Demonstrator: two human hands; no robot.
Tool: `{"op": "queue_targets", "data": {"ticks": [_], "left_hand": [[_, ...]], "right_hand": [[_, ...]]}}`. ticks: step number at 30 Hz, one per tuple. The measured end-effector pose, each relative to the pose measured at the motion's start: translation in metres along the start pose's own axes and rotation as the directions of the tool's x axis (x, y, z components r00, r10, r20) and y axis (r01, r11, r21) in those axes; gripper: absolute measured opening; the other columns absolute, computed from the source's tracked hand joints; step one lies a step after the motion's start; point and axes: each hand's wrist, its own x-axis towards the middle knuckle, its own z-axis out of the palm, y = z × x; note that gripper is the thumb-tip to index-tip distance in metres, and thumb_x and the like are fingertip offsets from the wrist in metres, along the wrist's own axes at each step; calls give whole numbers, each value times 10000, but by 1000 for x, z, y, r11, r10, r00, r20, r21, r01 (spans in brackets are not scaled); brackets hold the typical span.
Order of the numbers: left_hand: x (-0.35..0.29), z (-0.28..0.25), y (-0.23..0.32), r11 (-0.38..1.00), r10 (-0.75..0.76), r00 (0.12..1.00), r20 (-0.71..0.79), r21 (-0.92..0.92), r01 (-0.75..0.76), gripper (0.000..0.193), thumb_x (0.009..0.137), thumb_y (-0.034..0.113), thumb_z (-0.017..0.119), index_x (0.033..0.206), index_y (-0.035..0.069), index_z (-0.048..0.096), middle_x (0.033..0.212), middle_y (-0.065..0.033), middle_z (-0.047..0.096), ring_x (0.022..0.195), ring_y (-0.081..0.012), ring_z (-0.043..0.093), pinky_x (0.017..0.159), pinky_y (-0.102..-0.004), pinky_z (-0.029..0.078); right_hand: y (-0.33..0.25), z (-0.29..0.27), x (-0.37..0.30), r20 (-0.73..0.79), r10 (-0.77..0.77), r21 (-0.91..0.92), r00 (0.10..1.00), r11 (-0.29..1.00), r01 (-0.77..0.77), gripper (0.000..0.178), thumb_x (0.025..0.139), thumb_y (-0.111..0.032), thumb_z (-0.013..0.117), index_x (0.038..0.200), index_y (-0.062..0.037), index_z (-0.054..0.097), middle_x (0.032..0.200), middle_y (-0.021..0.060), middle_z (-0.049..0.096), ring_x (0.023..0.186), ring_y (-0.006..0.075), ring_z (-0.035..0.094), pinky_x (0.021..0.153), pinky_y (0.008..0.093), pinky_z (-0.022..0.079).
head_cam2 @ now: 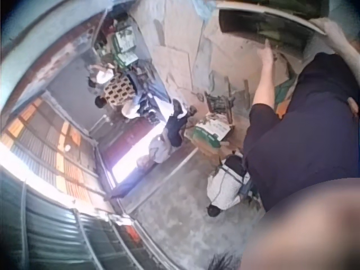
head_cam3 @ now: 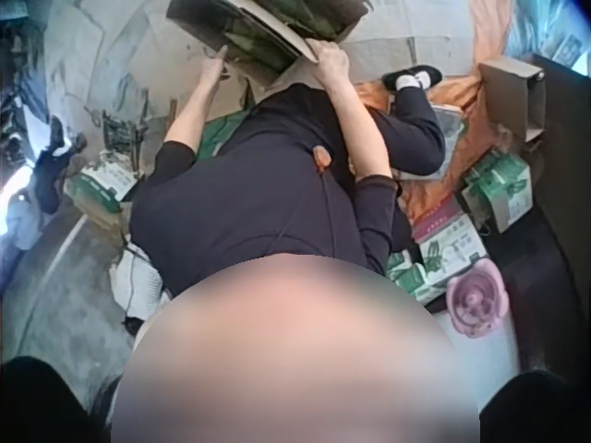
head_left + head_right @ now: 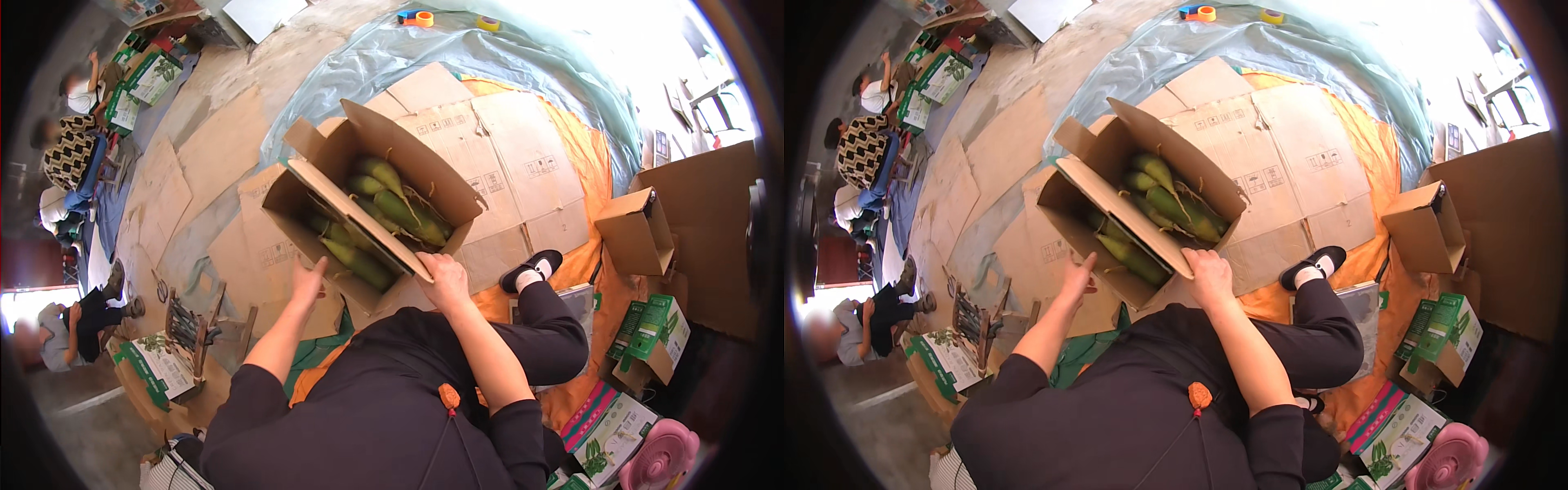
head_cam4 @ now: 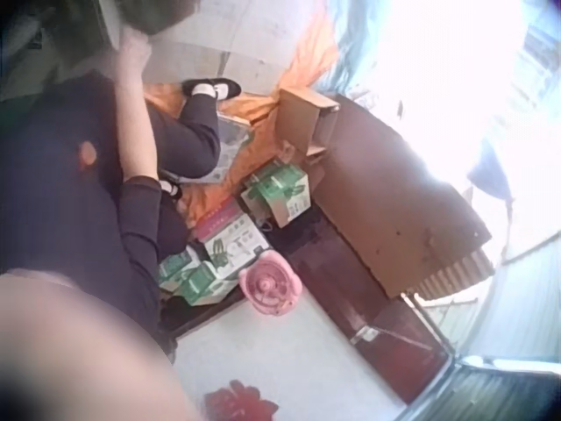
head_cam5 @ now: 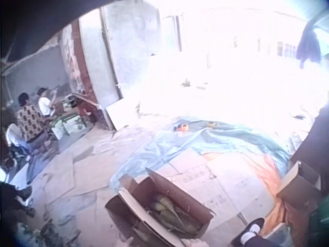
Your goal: The recorder is packing vegetables into cardboard boxes, weighing them on a scale, and organizing them on the floor.
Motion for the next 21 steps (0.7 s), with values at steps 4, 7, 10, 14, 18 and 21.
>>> {"op": "queue_targets", "data": {"ticks": [4,7,10,14,18,21], "left_hand": [[11,10,-1,990,-33,988,148,-131,53,411,873,174,526,1230,5,414,771,-106,590,496,-196,547,437,-356,524],[17,7,0,982,51,988,148,-187,-22,302,838,93,487,1115,-27,478,760,-144,619,508,-228,596,422,-362,521],[36,-4,-5,982,104,979,178,-175,-72,239,806,58,479,1018,-41,529,750,-161,628,516,-242,618,417,-361,517],[58,-47,-11,984,177,971,164,-56,-170,187,798,49,466,925,-7,590,705,-95,606,539,-184,579,435,-317,481],[83,-86,-34,977,189,966,178,68,-203,273,816,52,459,1070,6,549,829,-110,631,625,-193,620,471,-311,511],[86,-91,-46,981,64,979,191,167,-96,346,808,94,492,1153,60,507,875,-105,633,664,-203,632,488,-336,525]], "right_hand": [[2,6,4,-76,-75,-133,994,989,64,327,712,-159,669,1036,-134,638,825,69,650,826,269,632,702,406,505],[-3,4,5,-156,-97,-124,983,989,77,236,720,-163,652,954,-132,648,794,69,655,790,274,638,687,399,511],[-4,2,12,-168,-73,-140,983,989,49,121,725,-172,629,838,-132,646,747,76,659,733,287,650,643,407,516],[-48,27,20,32,28,-108,999,994,-24,95,693,-128,596,764,-101,651,717,111,665,712,296,674,630,414,535],[-75,50,12,283,-7,-9,959,1000,10,145,713,-127,610,843,-62,612,753,161,661,757,332,667,641,446,522],[-70,54,8,416,-114,162,902,986,50,210,713,-82,606,910,-12,584,837,211,664,871,362,651,730,458,512]]}}
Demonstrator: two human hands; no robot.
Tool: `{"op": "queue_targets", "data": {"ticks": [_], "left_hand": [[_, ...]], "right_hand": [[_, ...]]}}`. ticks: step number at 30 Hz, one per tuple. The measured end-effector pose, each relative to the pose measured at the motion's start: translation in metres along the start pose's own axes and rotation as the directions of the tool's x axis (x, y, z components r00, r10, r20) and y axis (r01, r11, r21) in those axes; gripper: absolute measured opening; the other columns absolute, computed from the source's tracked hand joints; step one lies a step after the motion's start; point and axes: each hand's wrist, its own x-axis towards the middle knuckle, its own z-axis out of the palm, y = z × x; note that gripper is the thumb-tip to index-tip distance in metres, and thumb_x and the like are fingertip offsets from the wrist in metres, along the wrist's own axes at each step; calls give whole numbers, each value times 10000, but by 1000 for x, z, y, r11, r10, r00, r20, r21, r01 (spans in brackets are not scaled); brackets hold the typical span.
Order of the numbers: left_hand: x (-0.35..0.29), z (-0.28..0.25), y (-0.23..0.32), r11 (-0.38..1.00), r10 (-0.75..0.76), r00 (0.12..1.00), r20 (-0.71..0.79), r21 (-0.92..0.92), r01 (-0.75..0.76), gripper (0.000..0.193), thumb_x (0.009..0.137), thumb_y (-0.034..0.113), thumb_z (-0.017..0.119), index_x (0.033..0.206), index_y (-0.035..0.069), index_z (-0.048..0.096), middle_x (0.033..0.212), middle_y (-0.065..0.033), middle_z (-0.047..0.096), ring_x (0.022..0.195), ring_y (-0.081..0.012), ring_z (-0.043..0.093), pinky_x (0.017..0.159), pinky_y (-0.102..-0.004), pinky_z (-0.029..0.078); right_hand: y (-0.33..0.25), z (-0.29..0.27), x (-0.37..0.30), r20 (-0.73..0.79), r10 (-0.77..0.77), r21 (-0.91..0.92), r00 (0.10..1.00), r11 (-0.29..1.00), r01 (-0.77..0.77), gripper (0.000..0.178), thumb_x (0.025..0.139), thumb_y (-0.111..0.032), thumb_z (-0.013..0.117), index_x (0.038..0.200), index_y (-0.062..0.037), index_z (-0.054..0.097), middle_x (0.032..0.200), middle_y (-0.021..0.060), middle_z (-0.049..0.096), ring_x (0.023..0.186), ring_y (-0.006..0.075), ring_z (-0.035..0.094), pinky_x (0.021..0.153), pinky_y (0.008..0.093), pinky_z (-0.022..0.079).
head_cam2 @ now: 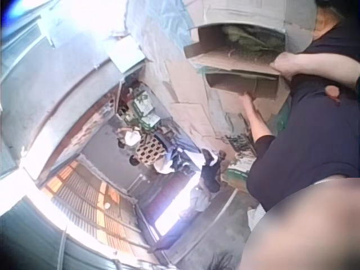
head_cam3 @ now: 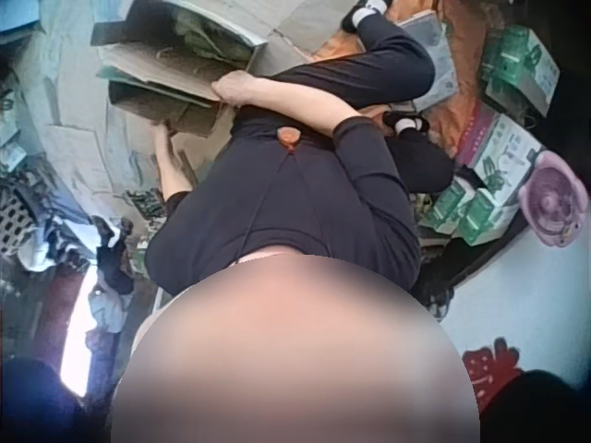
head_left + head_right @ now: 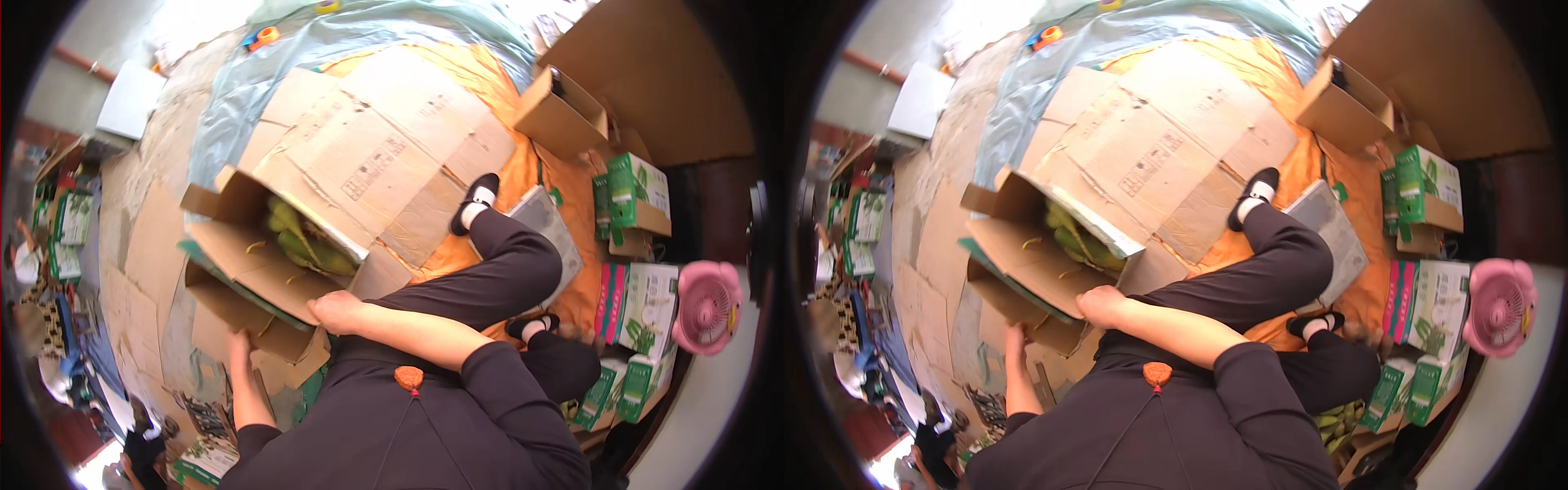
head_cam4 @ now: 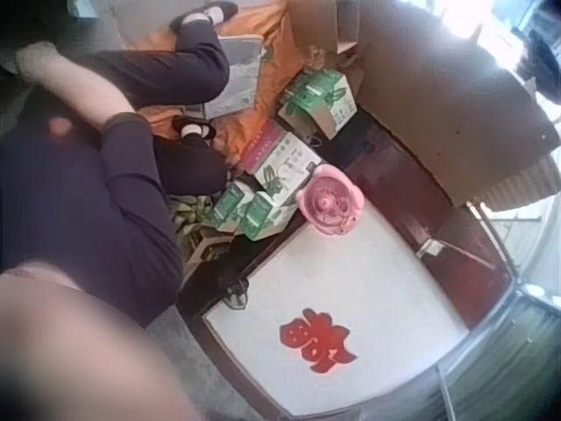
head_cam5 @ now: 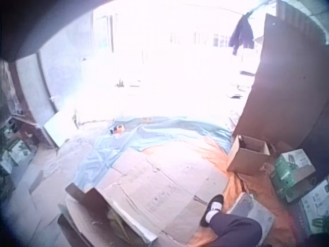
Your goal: The recorder is packing vegetables into cardboard boxes, weighing them on a scale, and organizing them on the floor.
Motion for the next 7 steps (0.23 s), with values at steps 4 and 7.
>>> {"op": "queue_targets", "data": {"ticks": [4,7], "left_hand": [[9,-21,38,955,-91,996,16,284,83,585,909,282,526,1424,131,293,1056,-102,632,825,-240,647,570,-387,511],[98,-33,58,971,197,963,-185,174,-165,574,933,217,477,1460,166,256,1065,-120,636,827,-241,644,566,-422,499]], "right_hand": [[-3,-28,1,116,46,-118,992,993,-33,169,625,-88,686,786,-44,714,818,171,694,825,335,683,698,428,552],[-15,-60,-21,-53,11,-100,999,995,-17,209,608,-94,682,806,-37,717,809,162,698,813,322,689,694,429,555]]}}
